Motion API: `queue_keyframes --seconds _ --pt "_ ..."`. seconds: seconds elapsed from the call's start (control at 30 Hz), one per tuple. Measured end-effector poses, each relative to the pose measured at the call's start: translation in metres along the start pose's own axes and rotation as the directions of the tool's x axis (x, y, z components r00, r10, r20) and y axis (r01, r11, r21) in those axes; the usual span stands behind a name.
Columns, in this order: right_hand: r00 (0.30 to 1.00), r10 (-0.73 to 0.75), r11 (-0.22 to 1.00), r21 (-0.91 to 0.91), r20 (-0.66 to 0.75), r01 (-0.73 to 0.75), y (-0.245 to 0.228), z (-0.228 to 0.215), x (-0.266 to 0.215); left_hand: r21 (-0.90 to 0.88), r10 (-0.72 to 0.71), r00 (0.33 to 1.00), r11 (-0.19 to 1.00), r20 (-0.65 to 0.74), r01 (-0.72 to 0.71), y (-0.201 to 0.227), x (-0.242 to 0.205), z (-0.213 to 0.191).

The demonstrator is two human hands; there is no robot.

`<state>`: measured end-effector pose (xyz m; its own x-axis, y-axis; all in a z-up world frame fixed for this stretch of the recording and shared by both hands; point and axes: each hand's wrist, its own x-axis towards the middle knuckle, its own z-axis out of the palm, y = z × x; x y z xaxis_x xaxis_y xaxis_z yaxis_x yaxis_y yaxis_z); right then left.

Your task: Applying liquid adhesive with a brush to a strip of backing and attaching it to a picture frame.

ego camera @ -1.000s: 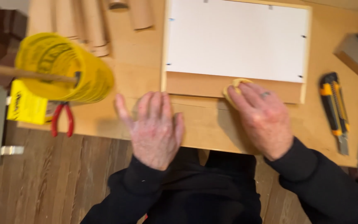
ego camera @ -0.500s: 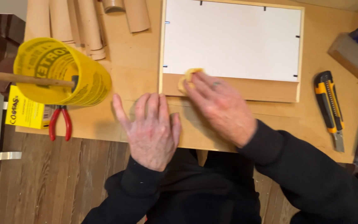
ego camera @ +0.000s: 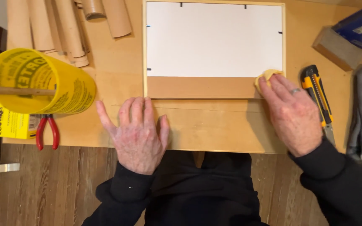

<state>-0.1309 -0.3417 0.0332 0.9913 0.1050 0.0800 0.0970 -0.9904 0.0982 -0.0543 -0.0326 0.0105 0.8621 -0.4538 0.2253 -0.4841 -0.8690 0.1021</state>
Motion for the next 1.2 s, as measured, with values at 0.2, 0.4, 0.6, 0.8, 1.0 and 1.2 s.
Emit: queue_keyframes --seconds 0.2,0.4,0.6,0.8,1.0,1.2 --pt "0.977 -0.206 0.979 -0.004 -0.063 0.206 -0.061 0.024 0.05 0.054 -0.011 0.997 0.998 -0.073 0.015 -0.009 -0.008 0.012" --pt "0.908 -0.4 0.907 0.085 -0.128 0.412 -0.122 0.01 0.114 -0.052 -0.055 0.998 0.997 -0.023 0.054 -0.006 -0.004 0.001" --pt "0.835 -0.528 0.83 0.117 -0.152 0.546 -0.117 0.033 0.143 -0.104 -0.041 0.999 0.994 0.019 0.043 -0.011 0.0 -0.007" --pt "0.789 -0.595 0.793 0.047 -0.154 0.607 -0.116 0.039 0.136 -0.087 -0.032 0.999 0.996 0.01 0.033 -0.011 -0.001 -0.007" --pt "0.805 -0.579 0.806 0.062 -0.124 0.589 -0.118 0.029 0.142 -0.082 -0.011 0.999 0.997 0.039 0.014 -0.009 -0.003 -0.008" --pt "0.786 -0.591 0.776 0.138 -0.184 0.616 -0.108 0.024 0.129 -0.054 -0.015 0.999 0.998 0.052 0.018 -0.012 -0.002 -0.01"
